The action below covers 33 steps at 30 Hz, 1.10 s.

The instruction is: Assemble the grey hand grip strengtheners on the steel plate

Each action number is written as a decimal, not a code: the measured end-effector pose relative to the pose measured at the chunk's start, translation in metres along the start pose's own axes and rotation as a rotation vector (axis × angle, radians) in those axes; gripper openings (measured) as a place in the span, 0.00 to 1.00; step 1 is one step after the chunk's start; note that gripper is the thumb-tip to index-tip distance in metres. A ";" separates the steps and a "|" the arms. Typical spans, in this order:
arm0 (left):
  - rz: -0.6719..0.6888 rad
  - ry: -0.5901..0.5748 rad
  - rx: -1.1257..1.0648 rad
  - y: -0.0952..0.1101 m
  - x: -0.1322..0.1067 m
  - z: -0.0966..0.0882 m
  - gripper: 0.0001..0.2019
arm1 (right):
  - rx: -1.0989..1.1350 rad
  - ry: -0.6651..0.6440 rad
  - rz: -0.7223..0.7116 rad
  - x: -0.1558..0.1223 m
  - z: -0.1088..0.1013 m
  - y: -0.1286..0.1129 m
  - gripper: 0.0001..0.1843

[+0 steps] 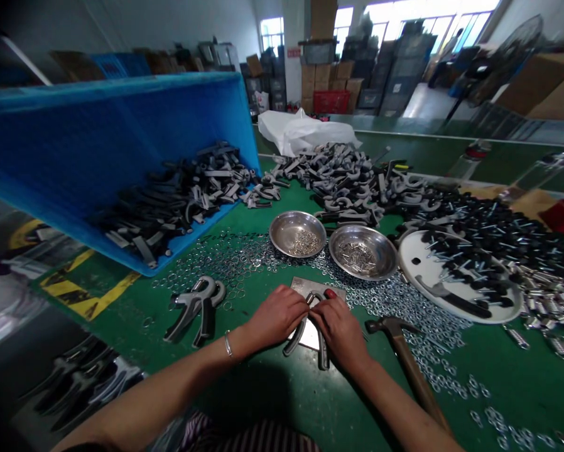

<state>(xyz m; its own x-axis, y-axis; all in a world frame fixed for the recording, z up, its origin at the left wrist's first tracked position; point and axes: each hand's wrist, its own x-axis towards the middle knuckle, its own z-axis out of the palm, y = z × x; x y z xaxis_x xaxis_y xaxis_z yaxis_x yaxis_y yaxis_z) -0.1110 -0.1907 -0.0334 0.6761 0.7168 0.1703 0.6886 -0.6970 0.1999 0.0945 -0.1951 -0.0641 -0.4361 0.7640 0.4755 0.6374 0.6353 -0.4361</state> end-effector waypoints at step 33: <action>-0.376 0.215 -0.154 -0.052 -0.025 -0.037 0.10 | -0.463 -0.367 -0.244 -0.031 -0.022 -0.008 0.30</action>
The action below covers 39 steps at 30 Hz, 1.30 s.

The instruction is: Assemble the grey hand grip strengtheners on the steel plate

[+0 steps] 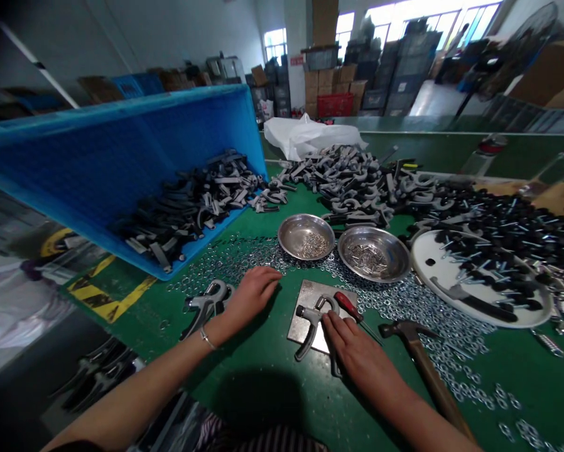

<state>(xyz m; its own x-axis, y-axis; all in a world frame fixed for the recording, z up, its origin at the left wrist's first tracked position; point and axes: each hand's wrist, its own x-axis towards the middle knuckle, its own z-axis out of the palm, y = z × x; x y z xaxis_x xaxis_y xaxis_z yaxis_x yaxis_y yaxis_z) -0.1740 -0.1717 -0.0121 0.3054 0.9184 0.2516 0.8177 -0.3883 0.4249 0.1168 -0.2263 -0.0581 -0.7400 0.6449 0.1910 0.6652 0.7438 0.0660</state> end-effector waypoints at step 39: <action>0.105 -0.239 -0.129 0.041 -0.024 0.012 0.12 | 0.171 -0.049 0.103 0.000 -0.001 0.003 0.33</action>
<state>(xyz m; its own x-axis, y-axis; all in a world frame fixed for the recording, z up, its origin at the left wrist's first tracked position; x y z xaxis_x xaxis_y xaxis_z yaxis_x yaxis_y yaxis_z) -0.1422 -0.2082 -0.0110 0.5039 0.8586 0.0944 0.7113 -0.4745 0.5186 0.1195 -0.2243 -0.0566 -0.6758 0.7237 0.1397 0.7140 0.6898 -0.1195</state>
